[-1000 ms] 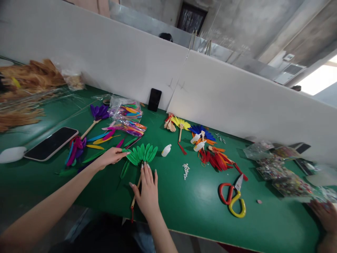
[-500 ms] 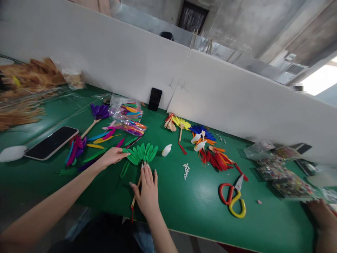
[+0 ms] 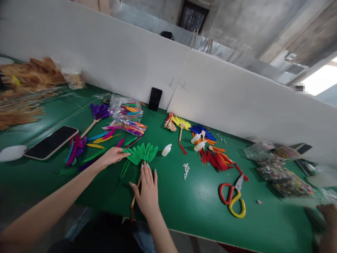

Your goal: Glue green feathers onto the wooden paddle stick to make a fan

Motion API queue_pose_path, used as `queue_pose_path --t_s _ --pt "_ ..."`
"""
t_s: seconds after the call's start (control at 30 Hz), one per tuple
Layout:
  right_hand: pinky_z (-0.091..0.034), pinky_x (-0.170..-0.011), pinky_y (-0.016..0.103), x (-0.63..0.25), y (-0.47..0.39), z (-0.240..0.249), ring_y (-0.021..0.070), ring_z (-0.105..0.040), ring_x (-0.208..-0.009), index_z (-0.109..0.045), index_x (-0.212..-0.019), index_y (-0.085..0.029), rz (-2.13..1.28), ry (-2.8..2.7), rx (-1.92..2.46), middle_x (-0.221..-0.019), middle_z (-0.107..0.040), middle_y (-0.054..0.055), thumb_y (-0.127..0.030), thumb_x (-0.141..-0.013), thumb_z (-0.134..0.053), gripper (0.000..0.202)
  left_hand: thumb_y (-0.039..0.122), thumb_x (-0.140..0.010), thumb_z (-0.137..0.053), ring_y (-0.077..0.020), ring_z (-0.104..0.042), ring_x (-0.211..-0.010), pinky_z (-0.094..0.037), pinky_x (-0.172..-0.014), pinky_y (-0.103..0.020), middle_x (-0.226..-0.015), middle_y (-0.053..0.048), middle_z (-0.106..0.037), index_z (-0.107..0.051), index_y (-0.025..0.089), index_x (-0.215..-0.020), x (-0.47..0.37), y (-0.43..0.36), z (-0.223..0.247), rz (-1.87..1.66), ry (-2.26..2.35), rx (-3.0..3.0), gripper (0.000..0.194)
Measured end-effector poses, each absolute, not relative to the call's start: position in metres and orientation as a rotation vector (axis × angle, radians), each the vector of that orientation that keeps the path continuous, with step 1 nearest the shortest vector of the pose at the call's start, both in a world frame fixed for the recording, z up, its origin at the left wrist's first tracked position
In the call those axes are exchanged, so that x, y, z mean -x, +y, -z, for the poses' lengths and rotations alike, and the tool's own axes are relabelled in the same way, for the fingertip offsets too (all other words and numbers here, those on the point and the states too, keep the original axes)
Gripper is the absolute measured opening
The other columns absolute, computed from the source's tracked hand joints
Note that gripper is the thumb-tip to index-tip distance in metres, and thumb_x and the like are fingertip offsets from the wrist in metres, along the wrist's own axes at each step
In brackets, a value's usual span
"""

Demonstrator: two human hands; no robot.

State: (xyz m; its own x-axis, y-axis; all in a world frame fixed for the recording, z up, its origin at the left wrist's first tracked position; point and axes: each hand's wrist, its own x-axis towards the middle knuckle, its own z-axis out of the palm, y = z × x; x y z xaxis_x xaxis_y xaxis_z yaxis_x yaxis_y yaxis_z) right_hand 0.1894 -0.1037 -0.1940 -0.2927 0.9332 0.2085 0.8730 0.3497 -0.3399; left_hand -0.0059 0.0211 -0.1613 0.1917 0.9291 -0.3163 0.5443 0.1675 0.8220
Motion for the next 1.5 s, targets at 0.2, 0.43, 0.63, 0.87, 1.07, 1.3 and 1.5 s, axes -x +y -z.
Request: queue_pose_path --t_s 0.2,0.43,0.63,0.87,1.07,1.3,1.5 --pt "-0.022 -0.111 0.050 -0.189 -0.104 0.193 0.0229 -0.022 -0.139 -0.018 -0.147 -0.015 -0.257 -2.252 1.590 -0.151 -0.025 0.009 -0.045 -0.094 -0.035 0.063 0.055 -0.066 -0.059 -0.0087 -0.036 -0.035 -0.026 -0.042 -0.023 -0.036 0.006 -0.040 -0.032 0.022 -0.048 0.005 0.021 0.161 -0.488 1.476 -1.510 0.046" --pt "-0.022 -0.111 0.050 -0.189 -0.104 0.194 0.0229 -0.022 -0.139 -0.018 -0.147 -0.016 -0.255 -2.245 1.584 -0.151 -0.026 0.009 -0.045 -0.094 -0.036 0.062 0.056 -0.065 -0.060 -0.0094 -0.037 -0.036 -0.025 -0.043 -0.023 -0.036 0.006 -0.040 -0.035 0.021 -0.048 0.006 0.021 0.163 -0.490 1.472 -1.509 0.046" --pt "-0.023 -0.111 0.050 -0.189 -0.104 0.193 0.0231 -0.024 -0.138 -0.016 -0.147 -0.017 -0.249 -2.234 1.571 -0.150 -0.027 0.009 -0.045 -0.094 -0.036 0.062 0.056 -0.064 -0.060 -0.0097 -0.036 -0.036 -0.025 -0.042 -0.023 -0.036 0.006 -0.040 -0.038 0.021 -0.048 0.006 0.022 0.163 -0.485 1.468 -1.499 0.045" --pt "-0.023 -0.111 0.050 -0.189 -0.104 0.193 0.0229 -0.023 -0.139 -0.017 -0.147 -0.016 -0.232 -2.244 1.582 -0.150 -0.027 0.009 -0.045 -0.094 -0.037 0.063 0.060 -0.066 -0.058 -0.0087 -0.033 -0.037 -0.025 -0.042 -0.023 -0.038 0.007 -0.035 -0.028 0.023 -0.051 0.005 0.020 0.160 -0.503 1.452 -1.468 0.051" --pt "-0.025 -0.110 0.050 -0.189 -0.104 0.194 0.0236 -0.024 -0.138 -0.015 -0.147 -0.016 -0.219 -2.254 1.581 -0.150 -0.027 0.009 -0.043 -0.094 -0.037 0.064 0.065 -0.064 -0.059 -0.0097 -0.035 -0.040 -0.024 -0.043 -0.024 -0.041 0.006 -0.035 -0.034 0.021 -0.050 0.002 0.019 0.159 -0.471 1.457 -1.481 0.052" --pt "-0.024 -0.111 0.050 -0.190 -0.104 0.194 0.0235 -0.024 -0.138 -0.015 -0.147 -0.016 -0.207 -2.250 1.564 -0.150 -0.027 0.010 -0.044 -0.094 -0.037 0.064 0.061 -0.060 -0.062 -0.0104 -0.033 -0.042 -0.020 -0.046 -0.025 -0.041 0.005 -0.034 -0.035 0.021 -0.045 -0.003 0.022 0.167 -0.477 1.493 -1.548 0.050" --pt "-0.023 -0.111 0.050 -0.189 -0.104 0.195 0.0229 -0.023 -0.139 -0.018 -0.146 -0.014 -0.225 -2.249 1.576 -0.150 -0.028 0.010 -0.044 -0.094 -0.037 0.063 0.058 -0.061 -0.061 -0.0115 -0.035 -0.042 -0.019 -0.046 -0.024 -0.042 0.004 -0.035 -0.037 0.021 -0.046 -0.001 0.022 0.170 -0.463 1.478 -1.580 0.047"
